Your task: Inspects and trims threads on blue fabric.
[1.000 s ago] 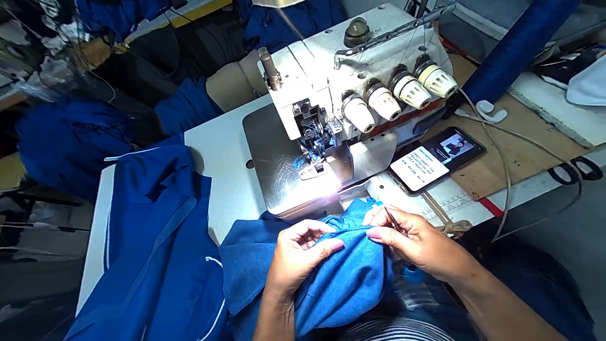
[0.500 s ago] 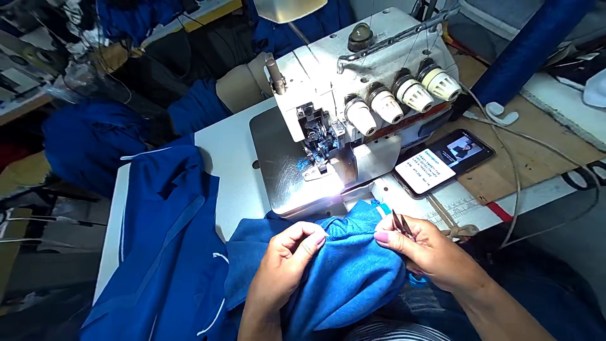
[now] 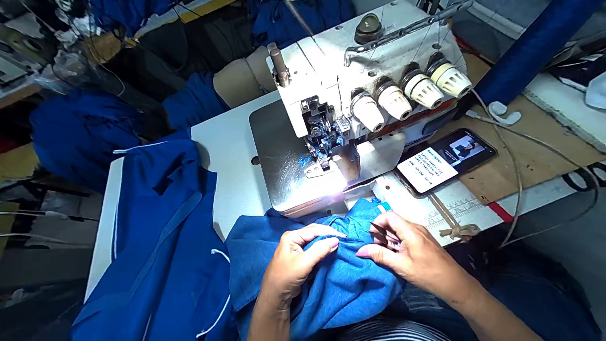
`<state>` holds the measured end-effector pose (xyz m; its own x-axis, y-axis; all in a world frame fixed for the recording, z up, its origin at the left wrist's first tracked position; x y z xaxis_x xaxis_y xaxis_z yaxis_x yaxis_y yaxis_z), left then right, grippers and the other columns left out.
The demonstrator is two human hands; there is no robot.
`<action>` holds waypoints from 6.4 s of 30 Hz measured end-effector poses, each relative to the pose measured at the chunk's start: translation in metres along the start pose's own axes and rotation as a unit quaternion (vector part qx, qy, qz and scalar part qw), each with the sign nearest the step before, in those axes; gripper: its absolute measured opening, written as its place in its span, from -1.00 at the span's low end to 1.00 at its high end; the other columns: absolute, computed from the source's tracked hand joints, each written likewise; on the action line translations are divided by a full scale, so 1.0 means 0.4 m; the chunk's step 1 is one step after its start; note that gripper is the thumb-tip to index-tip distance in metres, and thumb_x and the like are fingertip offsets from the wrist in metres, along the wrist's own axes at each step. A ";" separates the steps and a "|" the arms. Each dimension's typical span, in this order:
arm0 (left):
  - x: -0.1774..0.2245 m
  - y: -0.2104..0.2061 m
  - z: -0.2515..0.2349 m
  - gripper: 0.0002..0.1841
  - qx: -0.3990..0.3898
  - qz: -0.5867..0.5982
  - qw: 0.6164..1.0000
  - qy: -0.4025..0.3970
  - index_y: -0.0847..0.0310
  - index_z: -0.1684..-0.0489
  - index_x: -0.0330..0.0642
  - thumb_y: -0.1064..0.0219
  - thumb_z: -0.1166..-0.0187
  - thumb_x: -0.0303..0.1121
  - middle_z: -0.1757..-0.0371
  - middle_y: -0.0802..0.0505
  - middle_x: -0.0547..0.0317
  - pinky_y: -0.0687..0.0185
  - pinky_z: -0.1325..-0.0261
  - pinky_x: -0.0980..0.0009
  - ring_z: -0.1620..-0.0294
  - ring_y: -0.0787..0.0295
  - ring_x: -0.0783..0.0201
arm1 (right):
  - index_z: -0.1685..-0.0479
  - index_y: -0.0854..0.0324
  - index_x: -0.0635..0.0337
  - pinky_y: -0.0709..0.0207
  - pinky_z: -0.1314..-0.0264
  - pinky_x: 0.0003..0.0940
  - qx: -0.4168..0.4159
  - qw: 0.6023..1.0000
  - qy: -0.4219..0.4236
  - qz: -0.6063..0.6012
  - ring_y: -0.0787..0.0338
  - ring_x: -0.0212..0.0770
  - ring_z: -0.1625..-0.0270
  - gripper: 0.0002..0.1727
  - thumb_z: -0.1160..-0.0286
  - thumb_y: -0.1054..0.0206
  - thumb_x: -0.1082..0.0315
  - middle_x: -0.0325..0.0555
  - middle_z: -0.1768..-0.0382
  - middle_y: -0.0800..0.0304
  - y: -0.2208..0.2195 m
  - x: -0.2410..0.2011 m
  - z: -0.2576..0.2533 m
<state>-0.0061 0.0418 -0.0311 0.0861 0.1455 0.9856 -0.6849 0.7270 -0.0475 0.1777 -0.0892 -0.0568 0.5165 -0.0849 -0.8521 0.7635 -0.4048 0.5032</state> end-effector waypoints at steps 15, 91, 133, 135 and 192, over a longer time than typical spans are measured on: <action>0.001 -0.014 -0.002 -0.92 0.037 0.029 0.997 0.067 -0.91 0.32 -0.26 -0.56 -0.30 -0.55 0.35 -0.92 0.08 -0.79 0.14 0.51 0.30 -0.86 0.40 | 0.07 -0.84 0.12 -0.63 0.06 -0.59 0.053 0.975 0.211 0.049 -0.72 -0.45 0.10 -0.80 -0.51 -0.37 0.28 -0.28 0.20 -0.76 -0.016 -0.045 -0.027; -0.028 -0.009 -0.011 -0.97 0.029 -0.015 0.999 0.031 -0.91 0.43 -0.19 -0.56 -0.30 -0.51 0.38 -0.90 0.17 -0.74 0.20 0.54 0.33 -0.81 0.44 | 0.14 -0.82 0.27 -0.65 0.13 -0.57 0.029 0.959 0.280 0.033 -0.78 -0.39 0.18 -0.84 -0.52 -0.36 0.40 -0.14 0.28 -0.82 -0.025 -0.017 -0.032; -0.033 -0.005 -0.011 -0.97 0.014 -0.017 0.999 0.026 -0.91 0.43 -0.18 -0.56 -0.29 -0.51 0.36 -0.90 0.16 -0.75 0.20 0.54 0.31 -0.82 0.43 | 0.06 -0.79 0.29 -0.65 0.07 -0.64 0.029 0.965 0.260 -0.014 -0.76 -0.46 0.15 -0.81 -0.55 -0.36 0.37 -0.14 0.22 -0.80 -0.043 0.000 -0.027; -0.031 -0.005 -0.012 -0.96 0.009 -0.015 0.999 0.028 -0.92 0.41 -0.19 -0.55 -0.30 -0.52 0.33 -0.91 0.16 -0.76 0.17 0.53 0.28 -0.83 0.43 | 0.07 -0.79 0.29 -0.65 0.06 -0.64 0.026 0.964 0.265 -0.020 -0.76 -0.46 0.15 -0.82 -0.54 -0.36 0.39 -0.15 0.23 -0.80 -0.044 0.002 -0.028; -0.030 -0.002 -0.017 -0.97 -0.002 -0.015 0.999 0.040 -0.88 0.47 -0.19 -0.54 -0.30 -0.52 0.41 -0.88 0.19 -0.71 0.26 0.57 0.37 -0.78 0.47 | 0.11 -0.83 0.21 -0.62 0.05 -0.46 0.014 0.949 0.313 0.044 -0.77 -0.30 0.13 -0.80 -0.62 -0.27 0.37 -0.15 0.25 -0.84 -0.052 0.006 -0.034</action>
<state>-0.0018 0.0440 -0.0442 0.1643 0.1773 0.9703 -0.6783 0.7345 -0.0194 0.1683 -0.0685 -0.0673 0.7139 0.4332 -0.5501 0.7002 -0.4464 0.5571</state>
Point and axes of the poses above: each hand's wrist, its own z-axis away from the middle knuckle, its own y-axis out of the back of the hand, x = y × z, the point moved 2 cm from there along -z, towards the middle knuckle
